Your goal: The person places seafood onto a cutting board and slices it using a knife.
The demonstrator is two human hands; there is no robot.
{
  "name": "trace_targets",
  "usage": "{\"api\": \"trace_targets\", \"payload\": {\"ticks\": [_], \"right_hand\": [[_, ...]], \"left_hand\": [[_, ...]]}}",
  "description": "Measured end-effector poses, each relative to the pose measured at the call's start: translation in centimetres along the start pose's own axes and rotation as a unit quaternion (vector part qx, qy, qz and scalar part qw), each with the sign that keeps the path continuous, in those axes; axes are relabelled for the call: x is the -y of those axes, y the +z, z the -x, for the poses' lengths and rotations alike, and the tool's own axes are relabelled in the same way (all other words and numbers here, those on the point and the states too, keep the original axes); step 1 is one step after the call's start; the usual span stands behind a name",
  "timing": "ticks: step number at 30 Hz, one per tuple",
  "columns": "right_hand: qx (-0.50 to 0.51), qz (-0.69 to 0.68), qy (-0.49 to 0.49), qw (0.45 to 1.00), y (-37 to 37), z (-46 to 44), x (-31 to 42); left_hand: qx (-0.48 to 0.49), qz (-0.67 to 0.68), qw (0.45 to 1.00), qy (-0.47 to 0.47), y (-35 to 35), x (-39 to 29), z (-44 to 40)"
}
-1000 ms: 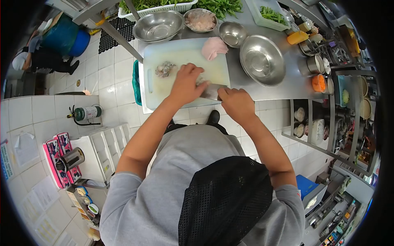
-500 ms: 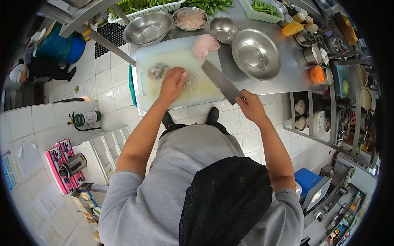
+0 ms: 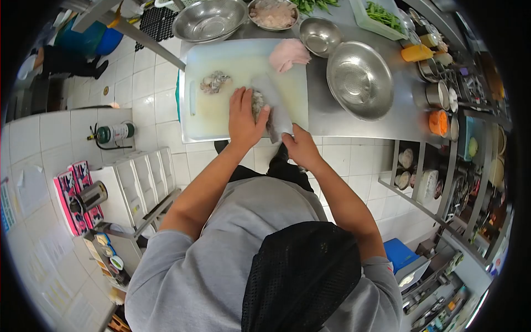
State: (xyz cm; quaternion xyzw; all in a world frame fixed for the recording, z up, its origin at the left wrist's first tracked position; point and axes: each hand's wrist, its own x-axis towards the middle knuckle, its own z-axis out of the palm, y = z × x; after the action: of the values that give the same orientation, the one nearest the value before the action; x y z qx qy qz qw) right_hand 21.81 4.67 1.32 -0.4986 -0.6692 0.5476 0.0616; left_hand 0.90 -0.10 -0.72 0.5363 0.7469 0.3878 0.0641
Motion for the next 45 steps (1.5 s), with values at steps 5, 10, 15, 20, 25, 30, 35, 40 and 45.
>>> {"api": "trace_targets", "payload": {"ticks": [5, 10, 15, 20, 25, 30, 35, 40, 45], "right_hand": [[0.082, 0.011, -0.049, 0.995, 1.9, -1.1, 1.4], [0.127, 0.060, -0.187, 0.972, 1.1, -0.8, 2.1], [0.168, 0.171, -0.237, 0.942, -2.8, 1.5, 7.1], [0.121, 0.277, -0.292, 0.907, -8.0, 2.8, 10.4], [0.062, 0.282, -0.217, 0.932, -11.7, 3.5, 10.6], [0.004, 0.362, -0.127, 0.923, -11.3, 3.6, 5.5], [-0.047, 0.285, -0.052, 0.956, -8.8, 5.6, 3.7], [-0.113, 0.258, -0.046, 0.958, -6.1, 7.2, 2.8], [-0.140, 0.238, -0.012, 0.961, -4.6, 8.9, 2.9]], "left_hand": [[-0.099, 0.016, 0.990, -0.098, 2.3, -1.1, -0.4], [-0.291, 0.071, 0.943, -0.143, 2.2, 0.4, -1.3], [-0.389, 0.107, 0.887, -0.225, -2.5, 0.4, -3.9], [-0.410, 0.598, 0.559, -0.403, -2.9, 4.3, -5.4], [-0.277, 0.735, 0.400, -0.472, -2.9, 4.9, -6.3], [-0.174, 0.758, 0.451, -0.437, -3.0, 2.9, -14.9], [-0.095, 0.723, 0.618, -0.295, -2.5, -2.4, -28.4], [-0.083, 0.639, 0.742, -0.187, 1.0, -5.6, -38.0], [-0.135, 0.110, 0.975, 0.137, 8.8, -0.1, -39.0]]}}
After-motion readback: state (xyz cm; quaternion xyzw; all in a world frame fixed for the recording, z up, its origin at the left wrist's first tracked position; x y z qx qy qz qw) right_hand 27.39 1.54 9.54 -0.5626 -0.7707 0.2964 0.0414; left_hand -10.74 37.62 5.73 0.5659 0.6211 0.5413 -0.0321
